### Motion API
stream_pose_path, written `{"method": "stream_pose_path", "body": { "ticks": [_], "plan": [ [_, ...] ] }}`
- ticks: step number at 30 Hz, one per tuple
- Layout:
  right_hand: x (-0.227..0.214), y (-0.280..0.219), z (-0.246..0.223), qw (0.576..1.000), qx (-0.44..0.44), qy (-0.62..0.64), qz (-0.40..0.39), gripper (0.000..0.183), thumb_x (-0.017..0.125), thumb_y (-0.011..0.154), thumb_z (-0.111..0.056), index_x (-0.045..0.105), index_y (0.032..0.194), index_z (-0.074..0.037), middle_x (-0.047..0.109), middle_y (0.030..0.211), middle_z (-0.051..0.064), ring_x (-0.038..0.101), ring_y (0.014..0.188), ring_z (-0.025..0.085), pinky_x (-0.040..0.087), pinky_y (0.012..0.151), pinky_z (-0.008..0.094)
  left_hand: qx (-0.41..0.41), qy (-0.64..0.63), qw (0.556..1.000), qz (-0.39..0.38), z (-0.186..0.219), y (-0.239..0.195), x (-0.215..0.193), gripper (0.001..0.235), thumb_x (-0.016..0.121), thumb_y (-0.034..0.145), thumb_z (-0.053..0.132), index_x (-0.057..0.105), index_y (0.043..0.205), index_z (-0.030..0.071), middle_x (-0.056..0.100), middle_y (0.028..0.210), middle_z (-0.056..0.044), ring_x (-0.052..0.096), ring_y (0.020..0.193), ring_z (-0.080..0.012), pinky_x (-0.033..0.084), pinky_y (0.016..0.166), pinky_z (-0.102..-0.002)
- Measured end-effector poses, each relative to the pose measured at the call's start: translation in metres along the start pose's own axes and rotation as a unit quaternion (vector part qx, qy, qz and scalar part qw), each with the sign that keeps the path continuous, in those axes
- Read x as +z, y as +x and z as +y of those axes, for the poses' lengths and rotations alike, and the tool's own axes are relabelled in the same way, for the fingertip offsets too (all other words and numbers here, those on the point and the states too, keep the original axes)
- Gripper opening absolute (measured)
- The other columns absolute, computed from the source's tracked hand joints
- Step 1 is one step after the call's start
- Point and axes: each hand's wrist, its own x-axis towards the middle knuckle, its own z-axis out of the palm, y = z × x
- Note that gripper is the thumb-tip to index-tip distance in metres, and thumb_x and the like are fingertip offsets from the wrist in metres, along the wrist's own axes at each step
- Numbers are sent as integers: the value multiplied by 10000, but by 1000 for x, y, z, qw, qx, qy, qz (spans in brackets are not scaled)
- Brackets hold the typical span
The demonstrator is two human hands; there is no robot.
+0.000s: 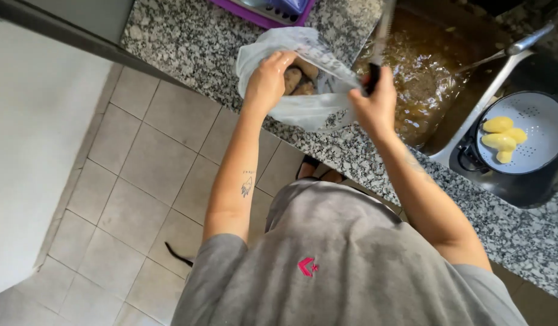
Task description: The person retrieves potatoes from a plastic bag and peels them using a knife over a kitchen sink. They briefly walk to a table to check a smartphone before returning to continue peeling the potatoes and placing them in a colander.
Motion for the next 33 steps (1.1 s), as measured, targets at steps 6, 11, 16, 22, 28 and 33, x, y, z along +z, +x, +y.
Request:
{"method": "stream_pose_path", "body": {
  "ticks": [6,11,16,22,28,33],
  "plan": [
    [-21,-4,16,998,-51,7,41,278,628,777,-73,426,968,-95,491,882,38,461,736,149,425,589,283,19,41,999,21,-30,26,52,368,527,818,-4,542,1178,68,619,1029,-175,587,928,-374,478,626,-492],
    [-16,-23,29,992,-69,-102,-26,520,770,753,-407,446,1006,-88,527,930,72,480,755,198,377,606,340,-116,236,936,-235,-45,87,88,330,424,835,146,609,1108,134,619,1137,-115,580,1068,-326,454,863,-460],
    [-30,-51,35,991,-10,-75,-110,436,727,791,-370,453,978,-87,554,901,55,528,780,163,425,634,312,-42,299,936,-182,-34,93,77,504,672,771,273,490,1230,172,559,1116,-149,578,985,-373,503,722,-506],
    [-62,-68,63,994,26,27,-101,369,733,784,-308,513,954,-66,663,927,166,650,920,329,497,769,429,34,329,929,-166,-44,82,59,396,739,699,304,636,994,61,637,885,-139,653,868,-333,537,711,-500],
    [-88,-79,102,995,74,36,-59,328,701,825,-327,526,947,-79,671,933,117,662,913,273,497,768,386,-34,294,886,-358,59,66,-38,619,616,693,510,668,1028,-9,674,1008,-230,608,1031,-393,468,877,-508],
    [-113,-84,116,995,88,39,-27,292,647,845,-356,481,850,-116,574,774,5,505,667,133,378,613,274,-103,122,841,-517,46,67,-77,274,613,779,375,700,801,117,634,675,-10,520,623,-126,378,654,-243]
  ]
}}
